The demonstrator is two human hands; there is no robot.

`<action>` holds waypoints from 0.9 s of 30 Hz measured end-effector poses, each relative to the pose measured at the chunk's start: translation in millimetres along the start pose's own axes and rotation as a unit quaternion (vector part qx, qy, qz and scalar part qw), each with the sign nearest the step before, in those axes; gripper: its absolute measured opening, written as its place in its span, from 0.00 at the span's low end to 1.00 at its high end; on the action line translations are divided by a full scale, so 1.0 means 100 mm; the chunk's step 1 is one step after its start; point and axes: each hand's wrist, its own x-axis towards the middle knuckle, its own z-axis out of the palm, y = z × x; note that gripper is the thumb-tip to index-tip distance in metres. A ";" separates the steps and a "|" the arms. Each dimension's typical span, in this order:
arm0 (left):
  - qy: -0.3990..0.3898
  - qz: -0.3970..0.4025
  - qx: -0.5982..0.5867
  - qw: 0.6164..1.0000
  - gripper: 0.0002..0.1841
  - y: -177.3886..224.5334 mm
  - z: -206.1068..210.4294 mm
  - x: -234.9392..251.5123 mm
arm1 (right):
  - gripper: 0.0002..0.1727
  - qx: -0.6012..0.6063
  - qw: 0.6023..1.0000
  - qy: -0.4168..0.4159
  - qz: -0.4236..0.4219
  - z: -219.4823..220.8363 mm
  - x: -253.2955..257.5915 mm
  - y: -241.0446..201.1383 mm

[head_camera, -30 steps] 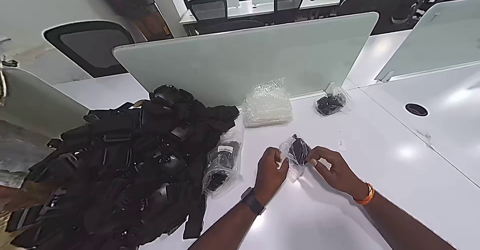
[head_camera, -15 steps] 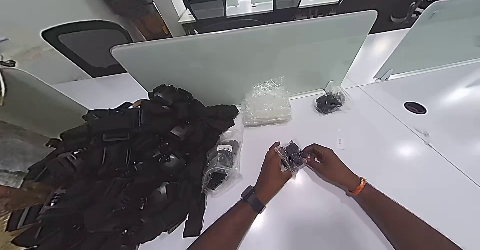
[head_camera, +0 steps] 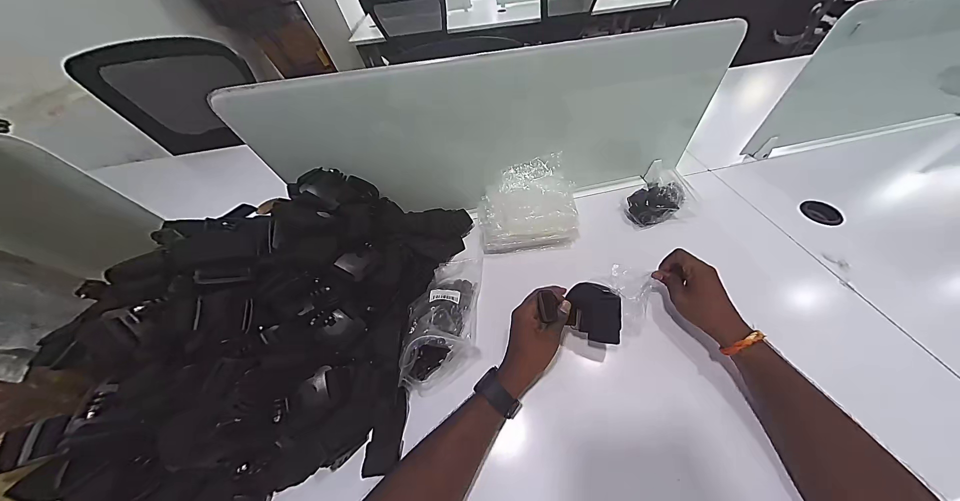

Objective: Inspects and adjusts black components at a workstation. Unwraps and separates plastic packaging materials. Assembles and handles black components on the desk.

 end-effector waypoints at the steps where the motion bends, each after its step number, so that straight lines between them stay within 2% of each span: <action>1: -0.001 -0.020 -0.025 0.999 0.09 0.03 0.01 -0.01 | 0.06 -0.015 1.000 0.010 -0.002 -0.02 0.00 0.00; 3: -0.020 -0.041 -0.078 0.996 0.07 0.08 0.01 -0.03 | 0.05 -0.056 0.998 0.031 -0.022 -0.05 0.01 -0.04; 5: -0.051 -0.017 -0.143 0.988 0.07 0.08 0.00 -0.06 | 0.08 -0.105 0.992 0.038 -0.054 -0.05 0.01 -0.06; 8: -0.070 0.001 -0.206 0.976 0.09 0.04 -0.01 -0.06 | 0.13 -0.127 0.987 -0.016 -0.098 -0.04 0.00 -0.11; 10: -0.047 -0.021 -0.166 0.985 0.09 0.05 -0.02 -0.05 | 0.13 -0.055 0.983 -0.089 -0.153 0.01 -0.04 -0.13; 12: -0.071 -0.057 -0.114 0.989 0.09 0.05 -0.04 -0.02 | 0.13 0.083 0.968 -0.162 -0.175 0.15 -0.11 -0.15; 14: -0.089 -0.079 -0.173 0.978 0.09 0.07 -0.02 -0.01 | 0.15 0.151 0.947 -0.228 -0.168 0.27 -0.20 -0.24; 16: -0.081 -0.088 -0.272 0.955 0.09 0.09 0.00 0.00 | 0.13 0.143 0.942 -0.267 -0.145 0.31 -0.24 -0.32; 18: -0.047 -0.106 -0.354 0.928 0.13 0.10 -0.03 0.00 | 0.07 0.086 0.962 -0.238 -0.097 0.24 -0.23 -0.36; 20: -0.022 -0.146 -0.403 0.903 0.16 0.11 -0.12 0.03 | 0.07 0.051 0.987 -0.151 -0.035 0.15 -0.17 -0.29; 22: -0.028 -0.233 -0.378 0.896 0.14 0.15 -0.21 0.09 | 0.06 0.091 0.993 -0.075 0.032 0.07 -0.09 -0.15; 24: -0.089 -0.302 -0.279 0.907 0.10 0.20 -0.25 0.15 | 0.03 0.181 0.979 -0.042 0.080 0.06 -0.04 -0.09; 27: -0.195 -0.284 -0.157 0.926 0.33 0.24 -0.28 0.21 | 0.06 0.283 0.953 -0.040 0.101 0.09 -0.07 -0.18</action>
